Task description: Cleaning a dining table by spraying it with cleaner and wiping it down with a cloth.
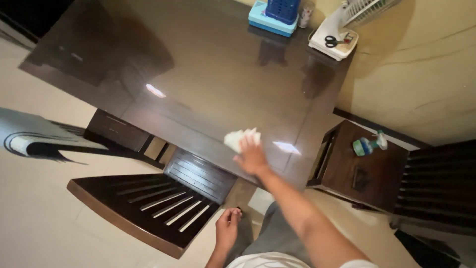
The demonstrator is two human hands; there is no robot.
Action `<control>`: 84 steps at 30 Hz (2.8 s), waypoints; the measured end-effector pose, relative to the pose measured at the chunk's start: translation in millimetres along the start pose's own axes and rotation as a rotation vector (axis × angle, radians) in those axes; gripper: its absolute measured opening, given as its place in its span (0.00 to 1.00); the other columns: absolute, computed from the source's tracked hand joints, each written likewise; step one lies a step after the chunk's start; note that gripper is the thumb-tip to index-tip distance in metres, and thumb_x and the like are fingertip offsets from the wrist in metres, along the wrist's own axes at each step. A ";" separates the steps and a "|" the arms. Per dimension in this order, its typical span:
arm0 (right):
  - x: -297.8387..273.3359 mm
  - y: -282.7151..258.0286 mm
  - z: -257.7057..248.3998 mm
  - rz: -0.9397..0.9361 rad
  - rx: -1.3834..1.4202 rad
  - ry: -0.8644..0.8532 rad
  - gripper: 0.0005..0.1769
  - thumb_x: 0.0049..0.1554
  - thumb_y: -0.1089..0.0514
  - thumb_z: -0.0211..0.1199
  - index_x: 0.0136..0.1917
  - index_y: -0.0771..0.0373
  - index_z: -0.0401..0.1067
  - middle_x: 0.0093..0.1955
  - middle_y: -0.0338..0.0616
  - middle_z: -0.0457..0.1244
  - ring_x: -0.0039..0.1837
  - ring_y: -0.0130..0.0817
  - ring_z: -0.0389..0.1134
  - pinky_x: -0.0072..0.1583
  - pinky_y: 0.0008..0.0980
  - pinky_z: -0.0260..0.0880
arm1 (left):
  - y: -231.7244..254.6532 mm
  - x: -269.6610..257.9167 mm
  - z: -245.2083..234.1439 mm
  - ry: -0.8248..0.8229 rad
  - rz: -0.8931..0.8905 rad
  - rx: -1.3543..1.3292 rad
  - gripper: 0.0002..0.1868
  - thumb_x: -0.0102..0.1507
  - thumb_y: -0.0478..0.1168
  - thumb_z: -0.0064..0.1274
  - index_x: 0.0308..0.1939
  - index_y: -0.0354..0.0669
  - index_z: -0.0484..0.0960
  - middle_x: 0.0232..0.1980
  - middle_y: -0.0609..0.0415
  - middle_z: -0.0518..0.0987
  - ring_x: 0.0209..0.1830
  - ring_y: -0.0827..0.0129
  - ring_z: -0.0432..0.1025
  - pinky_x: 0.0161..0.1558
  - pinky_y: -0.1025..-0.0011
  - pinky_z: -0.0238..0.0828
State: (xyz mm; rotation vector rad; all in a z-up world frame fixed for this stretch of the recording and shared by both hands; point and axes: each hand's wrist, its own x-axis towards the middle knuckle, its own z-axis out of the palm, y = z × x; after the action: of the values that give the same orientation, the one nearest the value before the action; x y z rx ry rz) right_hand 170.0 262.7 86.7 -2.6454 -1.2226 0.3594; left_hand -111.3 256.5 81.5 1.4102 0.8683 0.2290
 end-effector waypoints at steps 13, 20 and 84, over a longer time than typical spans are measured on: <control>-123.1 117.7 -69.3 0.474 -0.037 -0.191 0.39 0.64 0.37 0.50 0.82 0.55 0.56 0.83 0.46 0.51 0.82 0.43 0.53 0.82 0.48 0.49 | -1.4 6.2 4.2 -0.125 0.007 0.012 0.10 0.68 0.39 0.49 0.41 0.36 0.84 0.36 0.54 0.86 0.37 0.75 0.80 0.43 0.75 0.77; -21.2 170.6 -6.1 0.521 -0.089 0.090 0.47 0.61 0.30 0.48 0.82 0.59 0.46 0.86 0.50 0.38 0.85 0.51 0.36 0.77 0.62 0.38 | -11.3 -11.7 -7.6 -0.099 0.001 0.063 0.11 0.68 0.39 0.50 0.40 0.36 0.83 0.34 0.53 0.86 0.34 0.73 0.80 0.40 0.73 0.77; -61.1 -26.5 35.6 -0.124 0.012 0.159 0.33 0.58 0.58 0.56 0.76 0.62 0.60 0.81 0.55 0.51 0.82 0.51 0.48 0.77 0.57 0.44 | -42.0 27.5 -18.3 -0.021 -0.095 -0.116 0.13 0.71 0.41 0.46 0.45 0.36 0.83 0.40 0.54 0.84 0.37 0.75 0.76 0.40 0.76 0.74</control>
State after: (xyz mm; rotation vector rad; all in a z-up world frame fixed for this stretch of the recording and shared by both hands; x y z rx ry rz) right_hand 101.8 235.6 68.6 -2.5174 -1.3195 0.1324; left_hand -118.8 279.2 33.6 1.2586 0.8881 0.1890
